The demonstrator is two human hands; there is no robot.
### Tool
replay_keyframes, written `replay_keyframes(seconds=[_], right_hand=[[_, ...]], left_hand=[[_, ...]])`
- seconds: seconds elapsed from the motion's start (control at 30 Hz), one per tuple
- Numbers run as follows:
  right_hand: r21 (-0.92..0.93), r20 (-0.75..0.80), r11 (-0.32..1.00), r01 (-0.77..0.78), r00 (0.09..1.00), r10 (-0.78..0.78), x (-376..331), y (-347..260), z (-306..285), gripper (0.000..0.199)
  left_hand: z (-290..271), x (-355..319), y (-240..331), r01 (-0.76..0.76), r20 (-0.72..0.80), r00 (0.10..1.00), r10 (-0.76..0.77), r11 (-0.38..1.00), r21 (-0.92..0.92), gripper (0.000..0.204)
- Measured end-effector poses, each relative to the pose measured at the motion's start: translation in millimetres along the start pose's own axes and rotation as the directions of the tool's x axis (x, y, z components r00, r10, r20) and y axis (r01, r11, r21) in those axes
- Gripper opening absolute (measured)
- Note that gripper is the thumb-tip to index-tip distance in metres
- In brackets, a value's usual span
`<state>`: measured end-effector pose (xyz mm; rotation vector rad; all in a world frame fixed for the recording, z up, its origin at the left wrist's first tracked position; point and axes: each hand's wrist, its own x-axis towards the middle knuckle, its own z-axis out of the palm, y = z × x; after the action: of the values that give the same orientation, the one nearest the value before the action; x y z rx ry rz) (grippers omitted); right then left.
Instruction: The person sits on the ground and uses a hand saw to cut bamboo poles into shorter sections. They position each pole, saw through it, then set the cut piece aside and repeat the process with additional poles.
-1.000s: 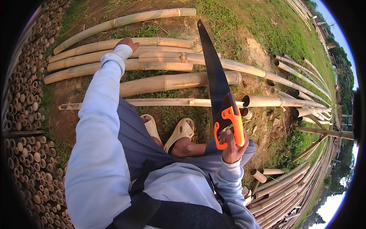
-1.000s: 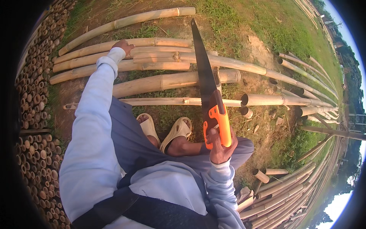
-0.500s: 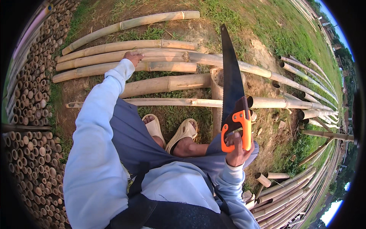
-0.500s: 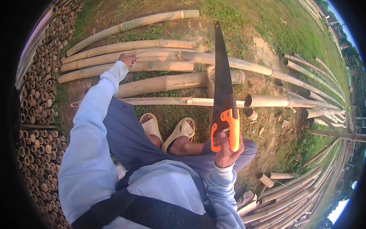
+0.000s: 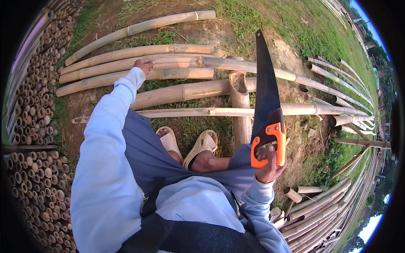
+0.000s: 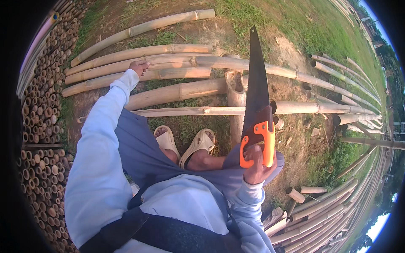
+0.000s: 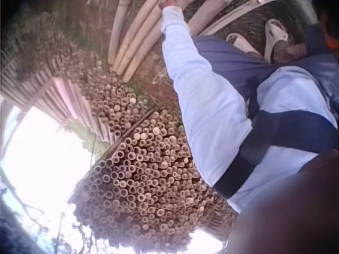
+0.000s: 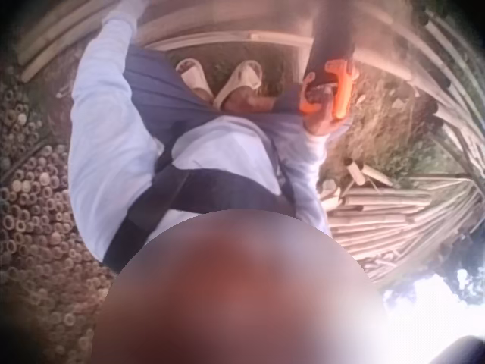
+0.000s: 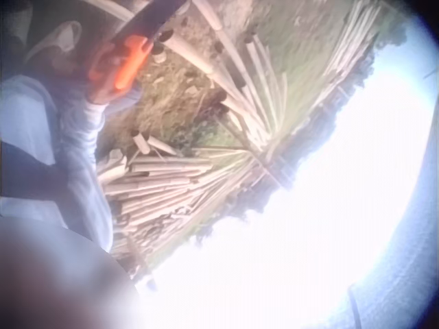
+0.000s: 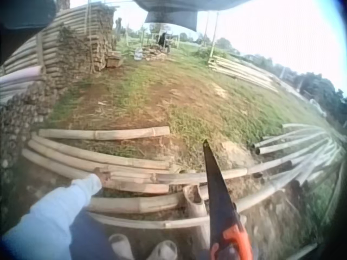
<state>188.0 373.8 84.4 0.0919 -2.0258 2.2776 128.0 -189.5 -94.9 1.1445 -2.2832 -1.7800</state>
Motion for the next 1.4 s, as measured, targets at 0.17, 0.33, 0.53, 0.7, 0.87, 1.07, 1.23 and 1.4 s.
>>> replay_keyframes(seconds=[0.17, 0.33, 0.53, 0.7, 0.87, 1.07, 1.23, 1.4], right_hand=[[-0.059, -0.102, 0.996, 0.067, 0.992, -0.073, 1, 1, -20, 0.015], [-0.081, -0.073, 0.994, 0.068, 0.995, -0.074, -3, 1, -25, 0.017], [-0.076, 0.132, 0.995, -0.065, 0.988, 0.074, -12, 8, 23, 0.020], [-0.166, 0.276, 0.984, -0.062, 0.955, 0.107, -12, 37, 69, 0.024], [-0.280, 0.298, 0.960, -0.029, 0.948, 0.115, -13, 53, 83, 0.022], [-0.302, 0.305, 0.953, -0.005, 0.947, 0.101, -23, 69, 87, 0.020], [-0.318, 0.293, 0.934, -0.165, 0.920, 0.262, -34, 60, 84, 0.020], [-0.417, 0.331, 0.907, 0.059, 0.939, 0.091, -48, 63, 70, 0.018]], left_hand=[[1, -8, 2, -0.055, 0.034, 0.998, 0.055, 0.998, -0.009, 0.022], [-3, -4, 22, 0.142, -0.049, 0.989, -0.136, 0.977, 0.158, 0.029], [59, -64, 85, -0.327, 0.029, 0.798, 0.602, 0.391, 0.860, 0.072], [87, -62, 115, -0.389, 0.260, 0.856, 0.447, 0.225, 0.893, 0.085], [86, -44, 100, -0.365, 0.277, 0.901, 0.333, 0.242, 0.899, 0.081], [87, -44, 108, -0.318, 0.264, 0.943, 0.202, 0.317, 0.894, 0.045], [87, -49, 113, -0.300, 0.241, 0.947, 0.211, 0.321, 0.898, 0.045], [87, -54, 111, -0.270, 0.215, 0.957, 0.194, 0.324, 0.907, 0.046]])
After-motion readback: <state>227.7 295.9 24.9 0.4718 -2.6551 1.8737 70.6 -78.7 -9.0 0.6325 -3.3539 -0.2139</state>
